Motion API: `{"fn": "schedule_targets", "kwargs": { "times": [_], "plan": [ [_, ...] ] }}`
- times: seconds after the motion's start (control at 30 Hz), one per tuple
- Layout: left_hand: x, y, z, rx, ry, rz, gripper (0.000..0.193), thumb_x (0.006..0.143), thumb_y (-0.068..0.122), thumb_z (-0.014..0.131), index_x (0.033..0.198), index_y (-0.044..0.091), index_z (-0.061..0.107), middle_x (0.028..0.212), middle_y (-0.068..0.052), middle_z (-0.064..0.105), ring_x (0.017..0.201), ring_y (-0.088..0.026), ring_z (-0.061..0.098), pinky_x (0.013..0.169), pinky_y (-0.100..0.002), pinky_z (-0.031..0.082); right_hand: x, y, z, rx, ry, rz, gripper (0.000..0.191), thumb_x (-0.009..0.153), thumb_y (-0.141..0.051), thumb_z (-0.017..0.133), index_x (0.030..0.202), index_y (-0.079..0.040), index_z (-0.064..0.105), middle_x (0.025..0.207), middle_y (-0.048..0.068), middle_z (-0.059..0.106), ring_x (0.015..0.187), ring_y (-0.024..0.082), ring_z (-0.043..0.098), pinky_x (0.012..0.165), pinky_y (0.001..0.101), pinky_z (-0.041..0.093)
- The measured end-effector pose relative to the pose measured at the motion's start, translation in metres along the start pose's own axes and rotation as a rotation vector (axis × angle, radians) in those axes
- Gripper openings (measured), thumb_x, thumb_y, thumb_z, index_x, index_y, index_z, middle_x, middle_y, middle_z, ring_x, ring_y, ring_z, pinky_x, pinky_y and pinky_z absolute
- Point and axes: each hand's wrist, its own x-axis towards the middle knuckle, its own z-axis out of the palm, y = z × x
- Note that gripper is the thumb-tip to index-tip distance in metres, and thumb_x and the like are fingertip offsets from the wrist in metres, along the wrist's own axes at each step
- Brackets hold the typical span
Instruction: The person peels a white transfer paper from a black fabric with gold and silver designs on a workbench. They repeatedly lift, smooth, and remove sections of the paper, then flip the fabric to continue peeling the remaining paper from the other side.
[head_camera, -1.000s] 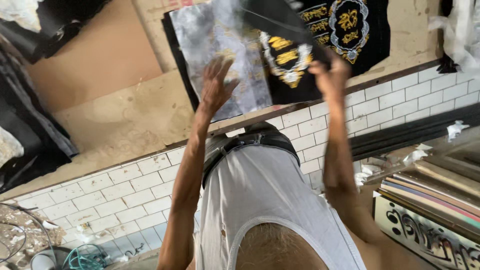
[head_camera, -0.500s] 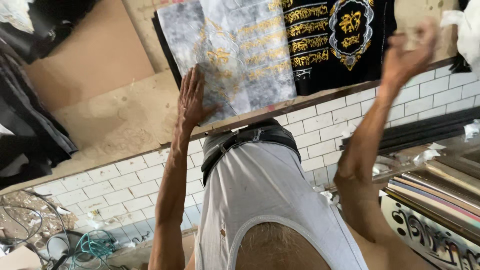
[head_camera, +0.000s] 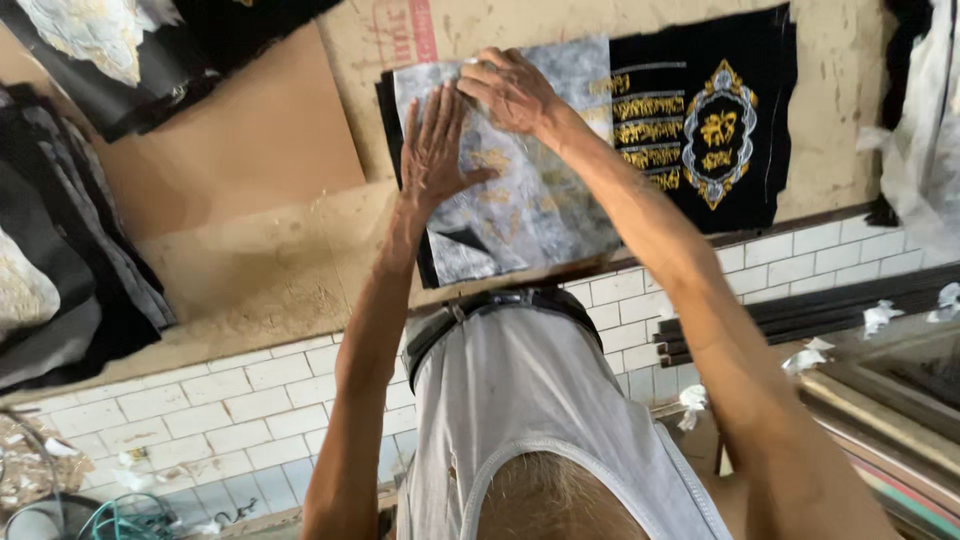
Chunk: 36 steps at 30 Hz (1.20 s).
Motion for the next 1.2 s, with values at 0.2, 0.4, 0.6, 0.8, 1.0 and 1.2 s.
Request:
{"fn": "schedule_targets", "kwargs": {
  "times": [0.2, 0.4, 0.6, 0.8, 1.0, 1.2],
  "plan": [
    [0.003, -0.012, 0.009, -0.003, -0.062, -0.030, 0.139, 0.067, 0.088, 0.073, 0.160, -0.006, 0.030, 0.169, -0.022, 0.022, 0.158, -0.033, 0.017, 0.129, -0.056, 0.008, 0.026, 0.027, 0.011, -0.189, -0.296, -0.209, 0.030, 0.105, -0.024, 0.062, 0.078, -0.019, 0.052, 0.070, -0.004, 0.047, 0.089, 0.016, 0.053, 0.090, 0.0369, 0.052],
    [0.001, -0.015, 0.021, -0.065, -0.066, -0.059, 0.142, 0.066, 0.088, 0.074, 0.162, -0.005, 0.027, 0.170, -0.021, 0.021, 0.158, -0.033, 0.016, 0.129, -0.056, 0.007, -0.037, 0.043, 0.023, -0.284, -0.576, -0.251, 0.028, 0.106, -0.015, 0.060, 0.079, -0.018, 0.052, 0.067, -0.005, 0.045, 0.063, 0.009, 0.049, 0.064, 0.0227, 0.051],
    [0.004, -0.012, 0.027, -0.015, -0.044, -0.036, 0.140, 0.068, 0.086, 0.077, 0.161, -0.006, 0.028, 0.170, -0.022, 0.021, 0.158, -0.034, 0.016, 0.129, -0.056, 0.007, -0.157, 0.092, -0.025, -0.096, -0.876, 0.210, 0.015, 0.095, -0.014, 0.068, 0.082, -0.018, 0.073, 0.078, 0.001, 0.065, 0.062, 0.013, 0.060, 0.056, 0.0277, 0.057],
    [0.007, -0.003, 0.027, -0.012, -0.110, -0.061, 0.136, 0.066, 0.081, 0.080, 0.162, -0.001, 0.030, 0.168, -0.026, 0.017, 0.157, -0.040, 0.013, 0.125, -0.065, 0.005, -0.229, 0.136, -0.059, 0.313, -0.697, 1.043, 0.023, 0.104, -0.019, 0.063, 0.094, -0.013, 0.083, 0.088, 0.003, 0.074, 0.070, 0.021, 0.067, 0.067, 0.0345, 0.058],
    [0.016, 0.017, 0.032, 0.022, -0.188, -0.124, 0.134, 0.066, 0.083, 0.077, 0.162, 0.003, 0.029, 0.164, -0.035, 0.012, 0.154, -0.048, 0.008, 0.118, -0.074, 0.001, -0.176, 0.115, -0.036, 0.066, -0.223, 0.667, 0.120, 0.064, -0.055, 0.090, 0.158, -0.006, 0.034, 0.144, 0.029, 0.054, 0.124, 0.047, 0.053, 0.091, 0.0646, 0.048],
    [0.007, 0.015, 0.043, 0.023, -0.060, -0.093, 0.123, 0.080, 0.085, 0.071, 0.164, 0.005, 0.029, 0.167, -0.032, 0.015, 0.156, -0.045, 0.012, 0.121, -0.072, 0.004, -0.140, 0.074, 0.006, -0.156, -0.252, 0.806, 0.047, 0.104, -0.052, 0.067, 0.122, -0.010, 0.056, 0.096, 0.014, 0.069, 0.090, 0.032, 0.066, 0.085, 0.0600, 0.053]
  ]
}}
